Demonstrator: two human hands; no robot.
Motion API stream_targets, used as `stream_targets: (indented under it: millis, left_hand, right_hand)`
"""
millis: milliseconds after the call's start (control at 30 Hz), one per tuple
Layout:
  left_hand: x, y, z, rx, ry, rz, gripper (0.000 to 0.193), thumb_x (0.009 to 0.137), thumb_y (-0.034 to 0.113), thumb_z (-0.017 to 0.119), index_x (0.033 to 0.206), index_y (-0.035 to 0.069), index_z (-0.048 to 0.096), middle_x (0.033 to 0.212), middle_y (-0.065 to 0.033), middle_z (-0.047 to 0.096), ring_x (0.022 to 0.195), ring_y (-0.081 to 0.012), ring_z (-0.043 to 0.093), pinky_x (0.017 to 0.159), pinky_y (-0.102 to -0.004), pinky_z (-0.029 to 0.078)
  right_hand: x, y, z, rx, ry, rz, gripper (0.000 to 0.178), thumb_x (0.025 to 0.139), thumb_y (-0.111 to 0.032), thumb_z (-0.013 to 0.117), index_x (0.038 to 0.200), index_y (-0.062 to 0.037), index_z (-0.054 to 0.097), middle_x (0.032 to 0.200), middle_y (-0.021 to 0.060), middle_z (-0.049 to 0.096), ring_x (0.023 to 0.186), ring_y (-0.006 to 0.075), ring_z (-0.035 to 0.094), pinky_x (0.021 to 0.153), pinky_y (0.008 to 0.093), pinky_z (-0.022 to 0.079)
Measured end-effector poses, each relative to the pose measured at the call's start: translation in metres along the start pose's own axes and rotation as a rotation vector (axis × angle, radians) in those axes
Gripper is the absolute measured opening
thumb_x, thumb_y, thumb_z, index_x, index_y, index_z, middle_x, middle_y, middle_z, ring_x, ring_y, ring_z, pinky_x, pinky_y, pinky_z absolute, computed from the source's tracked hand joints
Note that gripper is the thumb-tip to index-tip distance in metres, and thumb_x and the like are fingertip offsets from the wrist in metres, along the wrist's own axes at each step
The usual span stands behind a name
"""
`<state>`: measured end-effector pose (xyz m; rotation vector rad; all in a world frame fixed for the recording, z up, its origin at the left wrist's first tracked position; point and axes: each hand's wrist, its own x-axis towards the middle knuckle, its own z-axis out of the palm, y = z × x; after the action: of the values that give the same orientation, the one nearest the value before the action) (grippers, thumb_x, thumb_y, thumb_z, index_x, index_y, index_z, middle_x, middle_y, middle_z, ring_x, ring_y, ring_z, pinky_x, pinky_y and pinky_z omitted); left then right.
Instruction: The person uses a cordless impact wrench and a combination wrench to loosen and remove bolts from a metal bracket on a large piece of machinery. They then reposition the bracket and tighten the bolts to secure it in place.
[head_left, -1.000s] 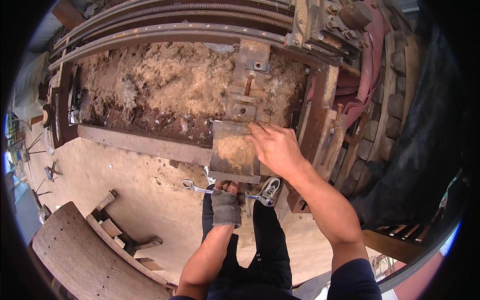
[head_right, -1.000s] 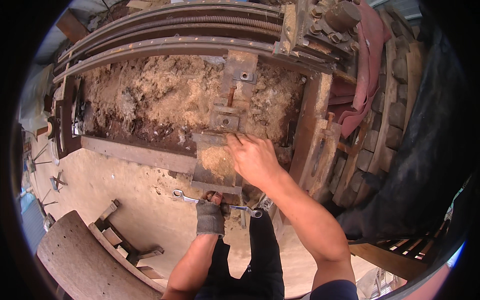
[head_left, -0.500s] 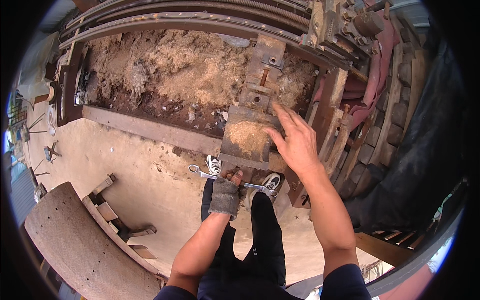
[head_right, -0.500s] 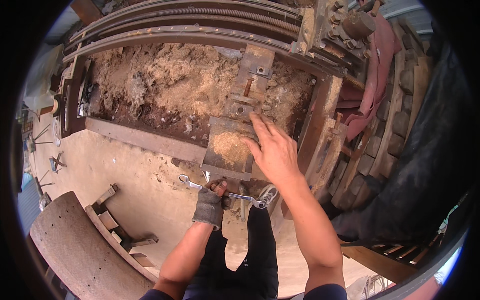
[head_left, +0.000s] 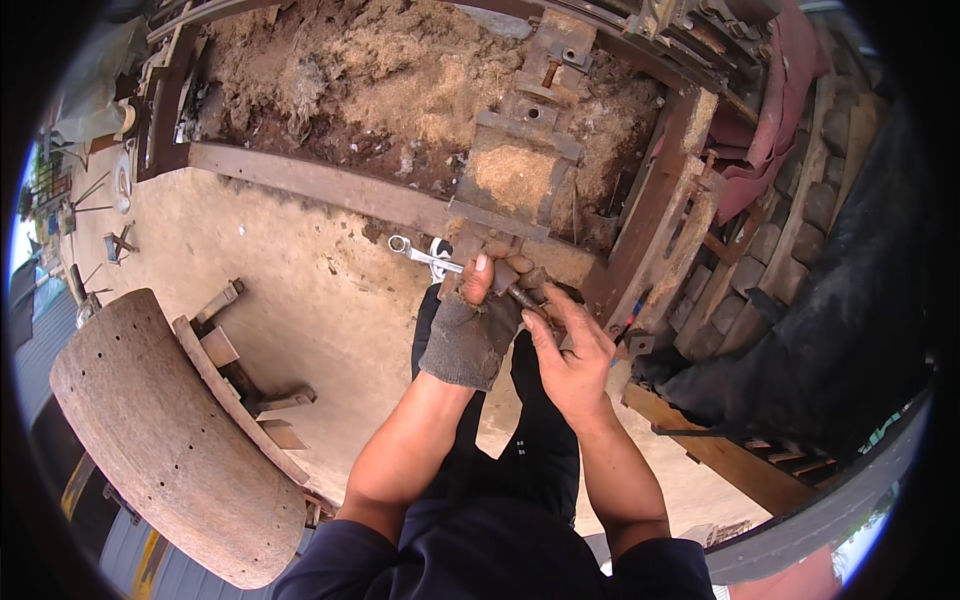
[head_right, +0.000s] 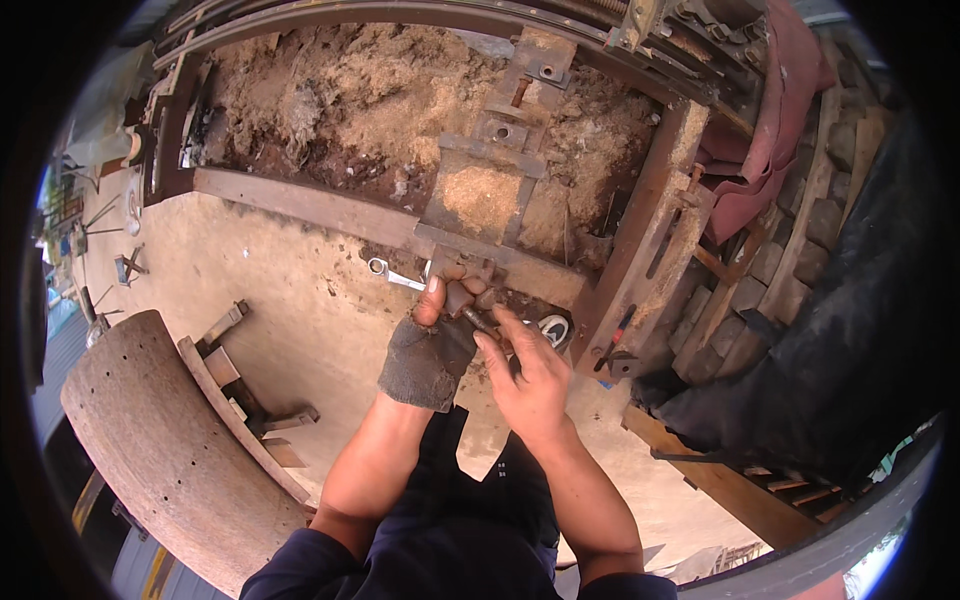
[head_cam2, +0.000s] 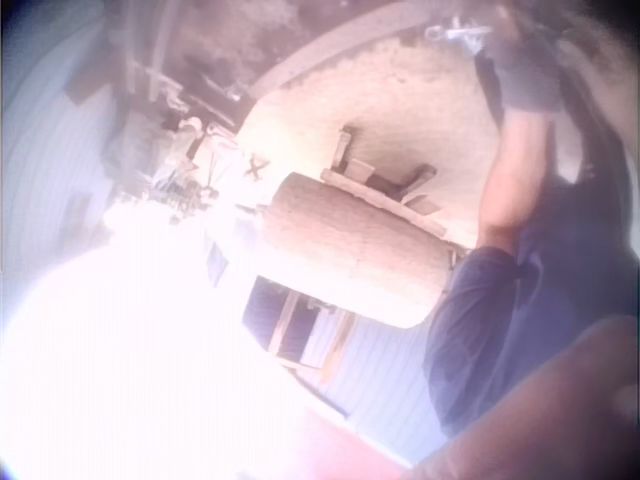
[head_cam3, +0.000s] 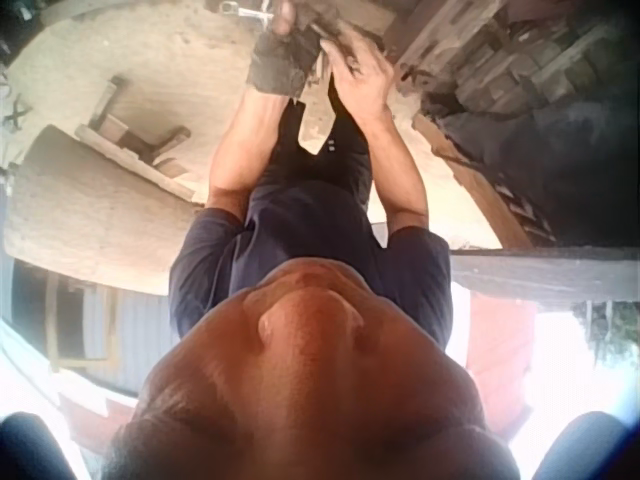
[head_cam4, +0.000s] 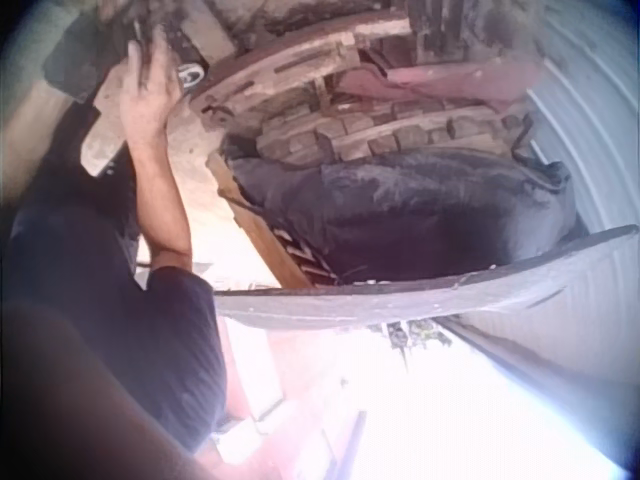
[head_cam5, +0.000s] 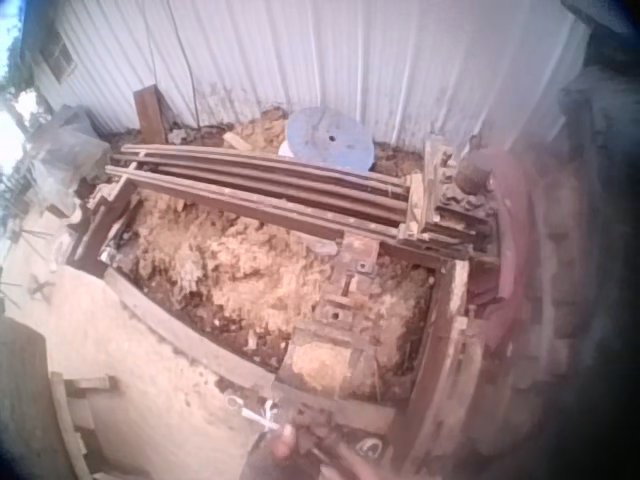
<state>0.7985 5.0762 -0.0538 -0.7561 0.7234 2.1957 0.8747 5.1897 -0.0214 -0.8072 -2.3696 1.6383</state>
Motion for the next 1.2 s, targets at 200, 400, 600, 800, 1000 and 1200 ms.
stream_targets:
  millis: [200,400,600,800,1000,1200]
  left_hand:
    - [-0.024,-0.007,0.012,0.367,-0.003,0.144,0.049,0.092,0.027,0.074,0.133,0.005,0.058,0.128,-0.0102,0.064,0.115,-0.0244,0.061,0.103,-0.0431,0.048]
    - [-0.014,0.030,0.005,0.371,0.033,0.226,0.059,0.090,0.021,0.076,0.139,-0.001,0.053,0.118,-0.0093,0.065,0.108,-0.0240,0.062,0.095,-0.0419,0.053]
    - [0.103,0.134,-0.049,0.220,-0.030,0.274,0.057,0.093,0.023,0.072,0.141,-0.002,0.051,0.116,-0.0104,0.067,0.102,-0.0261,0.067,0.092,-0.0406,0.055]
    - [0.255,0.144,-0.082,0.694,0.235,-0.014,0.047,0.096,0.021,0.070,0.138,0.003,0.057,0.120,-0.0112,0.069,0.108,-0.0255,0.066,0.091,-0.0391,0.054]
    - [0.321,0.109,-0.081,1.052,0.277,-0.275,0.052,0.091,0.028,0.077,0.129,-0.003,0.059,0.119,-0.0171,0.070,0.109,-0.0263,0.068,0.089,-0.0365,0.054]
    - [0.322,0.098,-0.057,0.488,0.264,-0.449,0.051,0.088,0.030,0.081,0.113,-0.010,0.061,0.101,-0.0134,0.074,0.085,-0.0246,0.071,0.076,-0.0379,0.057]
  right_hand:
    - [0.013,-0.011,-0.025,-0.030,0.050,-0.121,0.020,0.085,-0.002,0.078,0.102,0.0036,0.071,0.095,0.0158,0.072,0.083,0.0262,0.072,0.074,0.0338,0.057]
    - [0.035,-0.029,-0.013,0.014,-0.052,-0.265,0.022,0.085,-0.001,0.077,0.105,0.0026,0.070,0.096,0.0147,0.072,0.080,0.0246,0.072,0.071,0.0332,0.057]
    - [0.059,-0.002,0.006,0.001,0.052,-0.003,0.017,0.092,0.001,0.070,0.108,0.0038,0.068,0.091,0.0134,0.069,0.075,0.0177,0.069,0.069,0.0286,0.054]
    - [0.085,0.014,0.036,0.069,0.307,0.277,0.012,0.097,-0.003,0.066,0.107,0.0045,0.066,0.092,0.0093,0.067,0.073,0.0149,0.068,0.066,0.0260,0.052]
    - [0.122,0.007,0.065,-0.033,0.366,0.296,0.014,0.098,-0.005,0.065,0.109,0.0038,0.066,0.088,0.0081,0.068,0.072,0.0132,0.067,0.065,0.0243,0.052]
    - [0.138,0.013,0.067,-0.117,0.359,0.287,0.014,0.099,-0.006,0.065,0.109,0.0028,0.067,0.086,0.0063,0.068,0.072,0.0118,0.067,0.065,0.0227,0.052]
